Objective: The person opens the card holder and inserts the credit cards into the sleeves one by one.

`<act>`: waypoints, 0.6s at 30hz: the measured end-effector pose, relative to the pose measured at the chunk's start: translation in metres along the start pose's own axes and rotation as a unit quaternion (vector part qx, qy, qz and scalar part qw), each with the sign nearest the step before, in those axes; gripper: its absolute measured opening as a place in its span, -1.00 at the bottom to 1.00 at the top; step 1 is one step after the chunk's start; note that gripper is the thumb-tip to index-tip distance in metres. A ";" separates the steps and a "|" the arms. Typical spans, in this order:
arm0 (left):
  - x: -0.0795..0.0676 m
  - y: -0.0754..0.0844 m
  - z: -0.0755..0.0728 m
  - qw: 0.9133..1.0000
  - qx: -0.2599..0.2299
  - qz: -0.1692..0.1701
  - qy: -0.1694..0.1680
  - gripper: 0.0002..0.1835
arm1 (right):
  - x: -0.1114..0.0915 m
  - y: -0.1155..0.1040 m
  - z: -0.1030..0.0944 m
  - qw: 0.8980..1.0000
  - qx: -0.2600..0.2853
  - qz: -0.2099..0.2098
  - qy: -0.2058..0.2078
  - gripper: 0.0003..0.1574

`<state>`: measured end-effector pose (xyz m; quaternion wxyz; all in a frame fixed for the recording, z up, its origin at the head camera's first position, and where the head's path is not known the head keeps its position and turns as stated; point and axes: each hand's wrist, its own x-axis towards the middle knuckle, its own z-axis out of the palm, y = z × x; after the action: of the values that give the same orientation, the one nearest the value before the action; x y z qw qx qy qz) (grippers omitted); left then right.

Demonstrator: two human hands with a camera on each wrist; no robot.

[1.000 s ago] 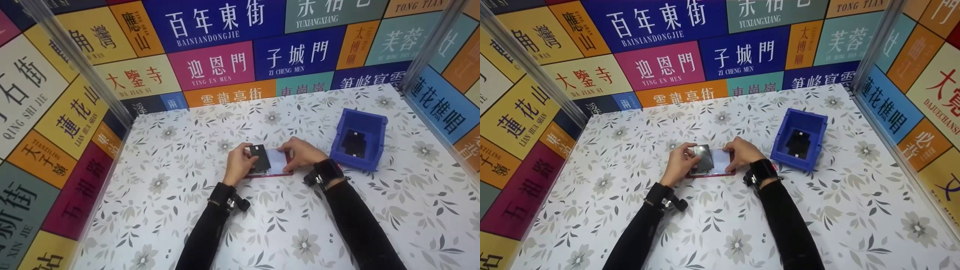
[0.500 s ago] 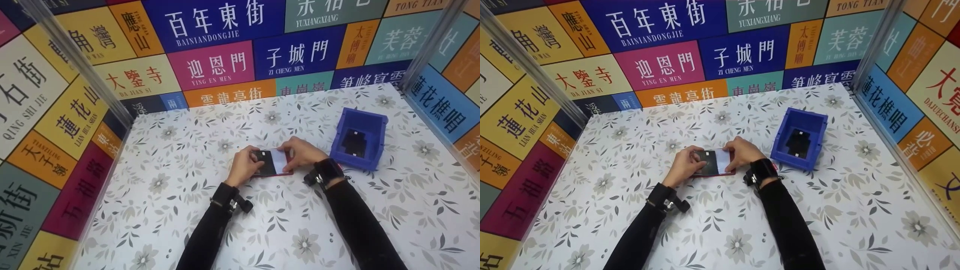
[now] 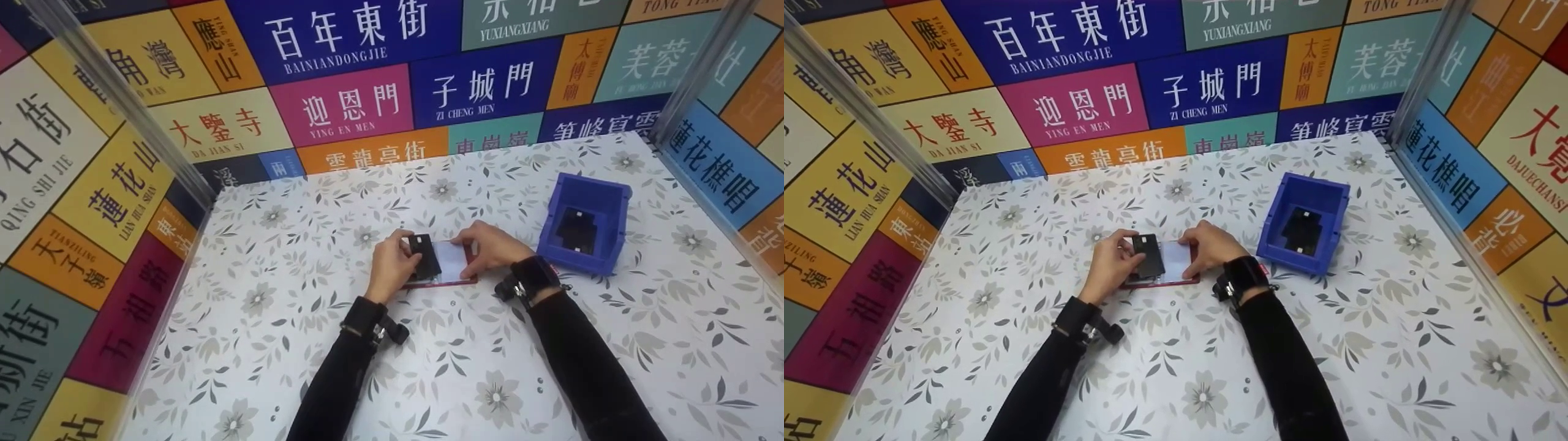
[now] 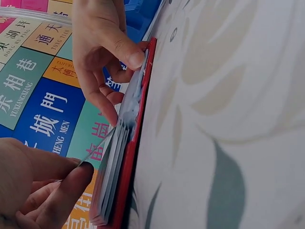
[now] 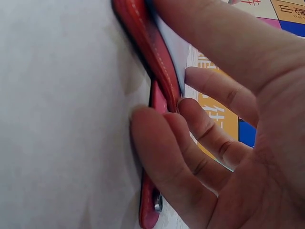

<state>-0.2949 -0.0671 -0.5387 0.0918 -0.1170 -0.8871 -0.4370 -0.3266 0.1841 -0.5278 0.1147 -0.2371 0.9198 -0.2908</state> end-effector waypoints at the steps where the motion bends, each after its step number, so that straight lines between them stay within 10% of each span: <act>1: 0.000 0.001 0.000 1.000 0.002 -0.001 -0.001 -0.53 | 0.000 0.000 0.000 1.000 -0.002 -0.005 0.002 -0.02; 10: 0.000 0.002 0.001 1.000 0.010 -0.009 -0.003 -0.52 | 0.000 0.000 0.000 1.000 -0.008 -0.010 0.003 -0.02; 18: -0.002 0.010 0.003 0.996 0.055 0.057 0.039 -0.55 | 0.000 -0.001 0.000 1.000 -0.004 -0.018 0.010 -0.03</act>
<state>-0.2906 -0.0588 -0.5338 0.1568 -0.1448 -0.8974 -0.3862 -0.3259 0.1836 -0.5267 0.0993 -0.2515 0.9175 -0.2916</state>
